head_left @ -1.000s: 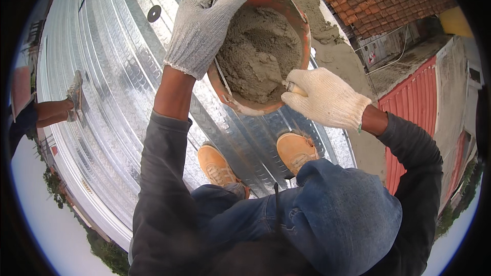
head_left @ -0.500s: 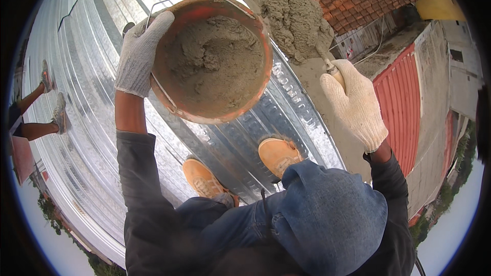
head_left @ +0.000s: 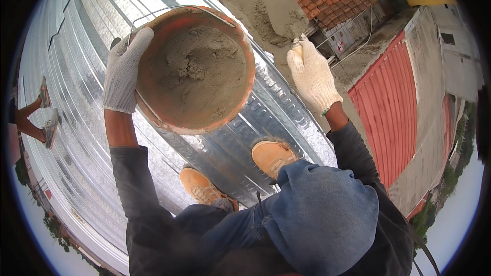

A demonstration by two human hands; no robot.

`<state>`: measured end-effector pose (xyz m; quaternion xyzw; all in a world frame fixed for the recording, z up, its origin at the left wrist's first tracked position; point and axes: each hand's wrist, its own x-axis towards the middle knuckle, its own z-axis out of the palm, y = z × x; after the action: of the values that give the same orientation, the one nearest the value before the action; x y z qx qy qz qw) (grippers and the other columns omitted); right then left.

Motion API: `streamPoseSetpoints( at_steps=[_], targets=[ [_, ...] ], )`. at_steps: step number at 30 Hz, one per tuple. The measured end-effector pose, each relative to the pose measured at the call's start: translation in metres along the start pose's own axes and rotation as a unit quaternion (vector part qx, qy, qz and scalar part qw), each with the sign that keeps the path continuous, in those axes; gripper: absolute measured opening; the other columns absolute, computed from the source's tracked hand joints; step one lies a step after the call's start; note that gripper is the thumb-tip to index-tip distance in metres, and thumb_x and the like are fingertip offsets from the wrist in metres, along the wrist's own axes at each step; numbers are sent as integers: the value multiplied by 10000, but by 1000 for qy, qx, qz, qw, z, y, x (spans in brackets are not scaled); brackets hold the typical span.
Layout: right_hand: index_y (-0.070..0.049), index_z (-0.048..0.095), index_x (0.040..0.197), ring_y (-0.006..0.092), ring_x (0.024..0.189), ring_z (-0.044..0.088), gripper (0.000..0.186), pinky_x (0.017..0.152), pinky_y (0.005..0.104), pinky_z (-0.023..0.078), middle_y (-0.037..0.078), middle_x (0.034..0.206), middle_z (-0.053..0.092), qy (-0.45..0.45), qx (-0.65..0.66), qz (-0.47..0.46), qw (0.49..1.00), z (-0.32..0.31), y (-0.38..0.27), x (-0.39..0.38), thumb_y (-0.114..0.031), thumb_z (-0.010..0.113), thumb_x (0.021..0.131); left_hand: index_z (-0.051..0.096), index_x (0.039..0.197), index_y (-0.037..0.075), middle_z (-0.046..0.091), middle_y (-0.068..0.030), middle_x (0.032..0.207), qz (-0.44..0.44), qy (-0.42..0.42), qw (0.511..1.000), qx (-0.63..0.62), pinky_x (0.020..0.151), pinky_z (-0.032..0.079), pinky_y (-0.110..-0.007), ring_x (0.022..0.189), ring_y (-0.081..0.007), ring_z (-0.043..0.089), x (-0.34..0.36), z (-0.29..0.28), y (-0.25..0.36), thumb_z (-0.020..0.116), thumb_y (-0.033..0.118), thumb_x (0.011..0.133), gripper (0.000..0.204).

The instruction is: The person scoops cement from a bucket with a trowel and spreads it along the ridge of a corrugated metal roof. They repeatedly smooth the cement line, then walk along the roof and place the bucket down.

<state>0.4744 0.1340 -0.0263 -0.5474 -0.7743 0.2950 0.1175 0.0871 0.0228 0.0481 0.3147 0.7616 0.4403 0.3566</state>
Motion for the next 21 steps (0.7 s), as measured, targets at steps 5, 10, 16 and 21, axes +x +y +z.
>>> streamPoseSetpoints(
  at_steps=[5,10,16,21],
  targets=[
    [31,622,1179,330,719,709,468,657,464,580,211,959,696,-199,150,216,944,3,1,19,-412,475,1142,785,1374,-15,798,-102,1228,-1,-7,1000,-4,961,614,-338,1091,-183,756,4,-2,1,793,396,1085,503],
    [-2,644,1052,335,706,700,393,634,464,565,165,860,671,-144,142,128,971,38,73,-3,-363,502,1119,767,1410,-14,808,-106,1245,4,-35,999,-15,957,630,-337,1098,-185,772,8,2,7,775,392,1100,511],
    [21,640,1116,329,696,702,330,632,464,572,161,883,635,-203,114,221,947,8,71,-32,-295,546,1103,767,1412,-12,806,-93,1248,-4,-57,998,-14,990,615,-339,1111,-178,764,11,7,14,763,381,1108,497],
    [13,606,1198,195,648,623,405,586,409,541,79,888,601,-119,293,334,888,10,31,-59,-382,533,1144,796,1359,-29,798,-80,1189,18,-29,999,2,949,593,-331,1064,-166,733,10,3,13,800,397,1076,511]
  ],
)
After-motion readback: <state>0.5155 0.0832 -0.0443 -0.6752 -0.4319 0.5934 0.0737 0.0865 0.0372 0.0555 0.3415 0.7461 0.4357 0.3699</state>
